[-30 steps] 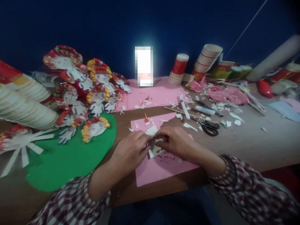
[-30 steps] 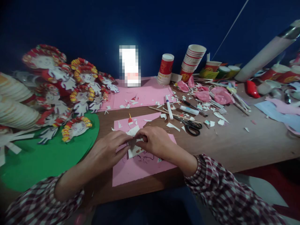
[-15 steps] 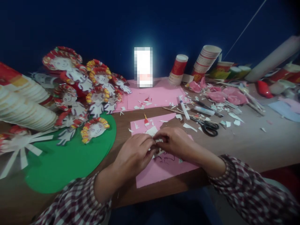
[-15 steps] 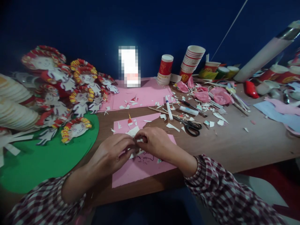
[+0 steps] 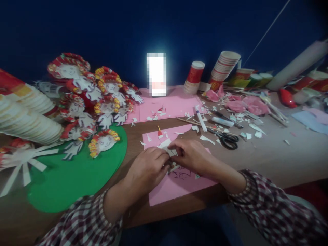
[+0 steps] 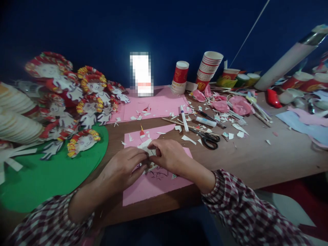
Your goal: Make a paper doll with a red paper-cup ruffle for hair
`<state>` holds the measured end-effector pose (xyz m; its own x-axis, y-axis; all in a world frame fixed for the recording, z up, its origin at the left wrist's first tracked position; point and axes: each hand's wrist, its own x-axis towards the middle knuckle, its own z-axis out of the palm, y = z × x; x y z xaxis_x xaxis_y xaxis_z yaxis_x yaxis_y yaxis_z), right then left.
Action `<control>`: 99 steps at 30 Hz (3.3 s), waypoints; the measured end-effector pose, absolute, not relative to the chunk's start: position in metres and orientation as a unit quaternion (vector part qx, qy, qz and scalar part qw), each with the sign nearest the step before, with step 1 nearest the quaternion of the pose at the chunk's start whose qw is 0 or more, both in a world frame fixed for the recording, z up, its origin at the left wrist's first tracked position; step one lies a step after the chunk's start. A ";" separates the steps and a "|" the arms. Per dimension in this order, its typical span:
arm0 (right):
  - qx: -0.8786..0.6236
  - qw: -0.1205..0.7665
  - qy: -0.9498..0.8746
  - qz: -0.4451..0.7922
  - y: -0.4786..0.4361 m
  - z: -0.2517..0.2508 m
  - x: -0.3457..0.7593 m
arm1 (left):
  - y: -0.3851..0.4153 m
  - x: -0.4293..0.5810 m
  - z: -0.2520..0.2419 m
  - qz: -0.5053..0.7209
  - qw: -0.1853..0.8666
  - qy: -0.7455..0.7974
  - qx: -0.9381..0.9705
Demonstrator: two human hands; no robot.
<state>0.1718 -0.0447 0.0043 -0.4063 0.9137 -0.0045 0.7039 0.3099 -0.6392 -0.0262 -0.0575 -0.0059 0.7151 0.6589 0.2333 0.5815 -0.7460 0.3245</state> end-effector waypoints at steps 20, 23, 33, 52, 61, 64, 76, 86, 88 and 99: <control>-0.498 0.198 -0.790 0.297 -0.043 0.005 0.172 | -0.056 -0.025 -0.007 0.130 0.091 0.335 0.929; -0.497 0.204 -0.791 0.291 -0.043 0.003 0.172 | -0.055 -0.025 -0.007 0.138 0.083 0.330 0.930; -0.481 0.215 -0.792 0.309 -0.049 0.009 0.175 | -0.055 -0.025 -0.006 0.126 0.068 0.320 0.937; -0.455 0.303 -0.785 0.291 -0.055 -0.002 0.175 | -0.055 -0.026 -0.011 0.140 0.067 0.317 0.936; -0.613 0.229 -0.751 0.085 -0.015 0.034 0.230 | -0.056 -0.028 -0.013 0.144 0.065 0.316 0.936; -0.680 0.121 -0.722 0.036 0.011 0.039 0.244 | -0.057 -0.026 -0.010 0.135 0.058 0.321 0.936; -0.702 0.171 -0.684 0.104 0.043 0.024 0.250 | -0.057 -0.027 -0.012 0.134 0.055 0.326 0.934; -0.557 0.450 -0.636 0.286 0.009 0.003 0.211 | -0.059 -0.027 -0.009 0.184 0.034 0.309 0.933; -0.555 0.436 -0.675 0.217 0.001 0.003 0.205 | -0.058 -0.027 -0.006 0.209 0.031 0.297 0.931; -0.503 0.387 -0.770 0.069 -0.006 -0.006 0.201 | -0.063 -0.037 -0.001 0.296 -0.014 0.327 0.897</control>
<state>0.2011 -0.0057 -0.0063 -0.1957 0.8277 0.5259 0.7203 0.4852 -0.4957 -0.0369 -0.0627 -0.0010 0.6099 0.5793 0.5407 0.5956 -0.7852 0.1694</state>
